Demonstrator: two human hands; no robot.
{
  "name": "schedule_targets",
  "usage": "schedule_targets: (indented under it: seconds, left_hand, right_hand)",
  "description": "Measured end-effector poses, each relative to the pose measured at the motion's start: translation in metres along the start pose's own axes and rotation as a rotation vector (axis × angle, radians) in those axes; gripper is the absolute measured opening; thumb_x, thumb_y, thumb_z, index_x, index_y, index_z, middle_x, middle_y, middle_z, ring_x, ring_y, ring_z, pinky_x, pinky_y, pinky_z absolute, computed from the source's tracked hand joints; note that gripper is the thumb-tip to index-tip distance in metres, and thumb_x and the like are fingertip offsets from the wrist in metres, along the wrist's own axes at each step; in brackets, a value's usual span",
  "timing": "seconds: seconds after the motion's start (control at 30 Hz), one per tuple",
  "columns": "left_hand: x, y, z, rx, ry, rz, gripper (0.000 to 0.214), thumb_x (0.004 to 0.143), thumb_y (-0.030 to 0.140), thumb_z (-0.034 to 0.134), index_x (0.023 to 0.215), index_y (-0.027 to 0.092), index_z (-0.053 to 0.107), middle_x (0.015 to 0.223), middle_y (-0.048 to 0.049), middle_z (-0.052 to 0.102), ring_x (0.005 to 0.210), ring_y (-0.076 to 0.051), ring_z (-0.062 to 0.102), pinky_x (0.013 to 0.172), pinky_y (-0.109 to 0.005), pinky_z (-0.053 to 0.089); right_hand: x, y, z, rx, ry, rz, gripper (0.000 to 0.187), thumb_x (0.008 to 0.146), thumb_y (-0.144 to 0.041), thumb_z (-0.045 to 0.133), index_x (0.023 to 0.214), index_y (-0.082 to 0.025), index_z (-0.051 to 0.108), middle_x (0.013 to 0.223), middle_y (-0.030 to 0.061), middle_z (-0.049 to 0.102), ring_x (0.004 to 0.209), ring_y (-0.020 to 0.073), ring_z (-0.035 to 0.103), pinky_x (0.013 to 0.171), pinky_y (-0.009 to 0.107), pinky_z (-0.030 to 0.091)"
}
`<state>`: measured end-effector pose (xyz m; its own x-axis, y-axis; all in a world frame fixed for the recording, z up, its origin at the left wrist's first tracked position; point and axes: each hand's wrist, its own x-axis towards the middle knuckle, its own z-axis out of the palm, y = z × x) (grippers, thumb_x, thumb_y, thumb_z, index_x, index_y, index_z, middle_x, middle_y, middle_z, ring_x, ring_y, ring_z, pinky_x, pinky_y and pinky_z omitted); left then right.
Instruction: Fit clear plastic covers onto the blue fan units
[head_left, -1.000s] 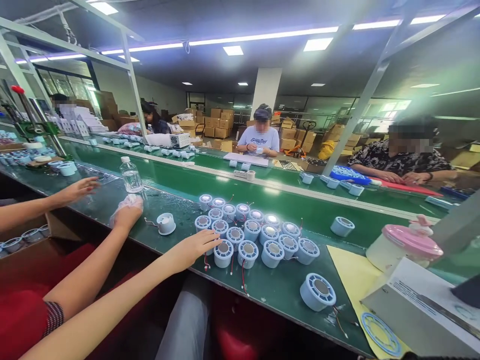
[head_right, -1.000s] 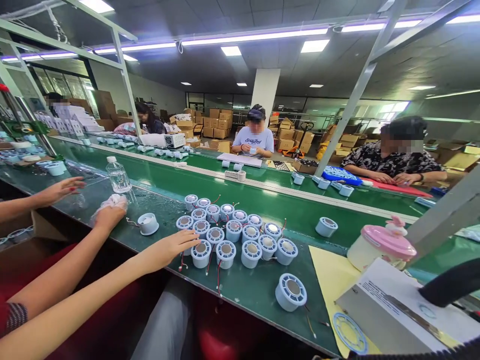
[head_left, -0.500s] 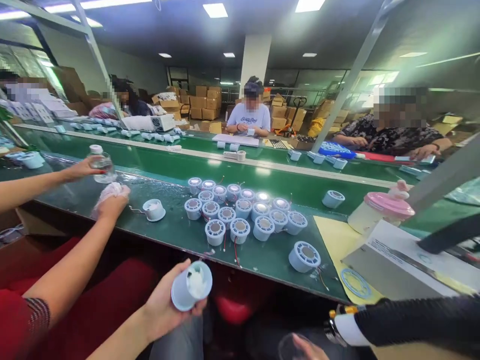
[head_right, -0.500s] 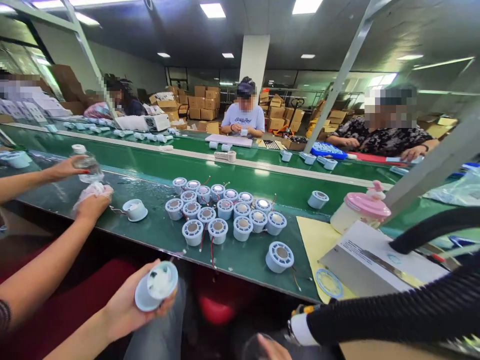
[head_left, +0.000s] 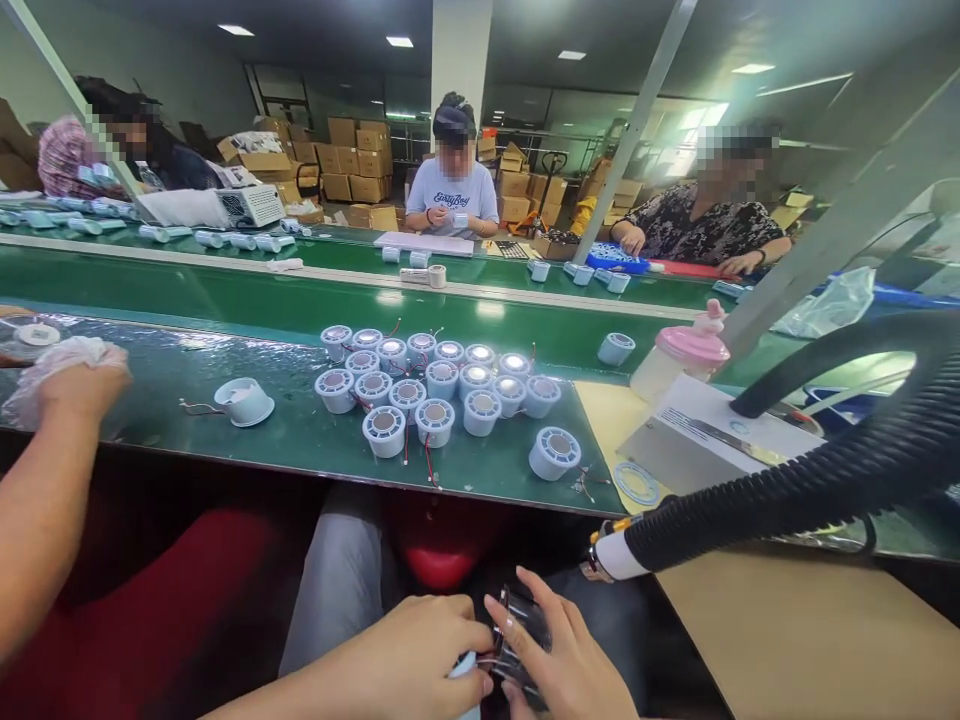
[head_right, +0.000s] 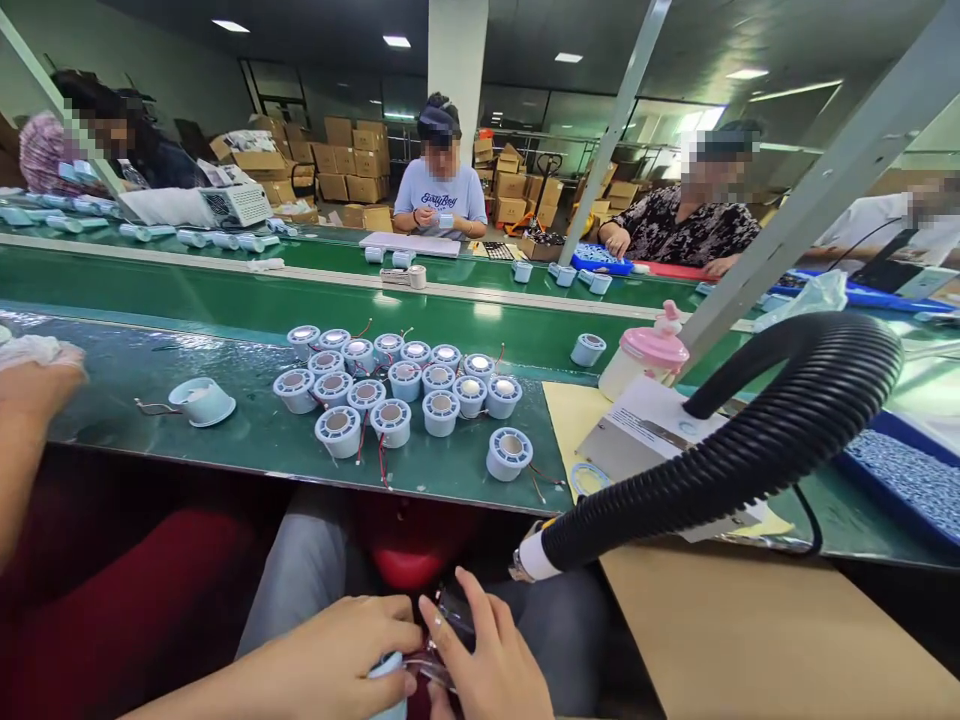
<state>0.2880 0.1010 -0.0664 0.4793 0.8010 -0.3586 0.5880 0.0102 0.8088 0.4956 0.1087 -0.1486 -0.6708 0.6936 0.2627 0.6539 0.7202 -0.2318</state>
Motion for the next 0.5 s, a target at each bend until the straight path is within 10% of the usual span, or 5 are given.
schedule_targets:
  seconds: [0.17, 0.33, 0.5]
  left_hand:
    - [-0.003, 0.014, 0.000, 0.091, 0.101, -0.049, 0.014, 0.081, 0.024, 0.057, 0.089, 0.023, 0.067, 0.094, -0.0021, 0.063, 0.088, -0.020, 0.060, 0.080, -0.028, 0.043]
    - [0.002, 0.008, 0.003, -0.248, 0.271, 0.004, 0.031, 0.074, 0.028, 0.072, 0.104, 0.024, 0.062, 0.103, -0.0014, 0.060, 0.095, -0.018, 0.057, 0.085, -0.026, 0.042]
    - [0.011, -0.011, 0.014, -0.328, 0.292, 0.109, 0.052, 0.060, 0.043, 0.084, 0.106, 0.027, 0.066, 0.103, -0.0032, 0.053, 0.095, -0.021, 0.056, 0.083, -0.030, 0.046]
  right_hand:
    - [0.002, -0.004, -0.012, 0.398, -0.151, 0.124, 0.024, 0.057, -0.008, 0.074, 0.075, -0.023, 0.069, 0.128, 0.0078, 0.056, 0.109, 0.0302, 0.057, 0.081, 0.036, 0.056]
    - [0.018, -0.014, -0.062, 0.844, -0.160, 0.352, 0.008, 0.077, -0.023, 0.071, 0.073, -0.019, 0.066, 0.117, 0.0076, 0.058, 0.106, 0.0220, 0.058, 0.092, 0.032, 0.048]
    - [0.017, -0.015, -0.068, 0.795, -0.107, 0.407, 0.009, 0.084, -0.023, 0.061, 0.079, -0.018, 0.066, 0.128, 0.0109, 0.047, 0.114, 0.0251, 0.052, 0.097, 0.037, 0.044]
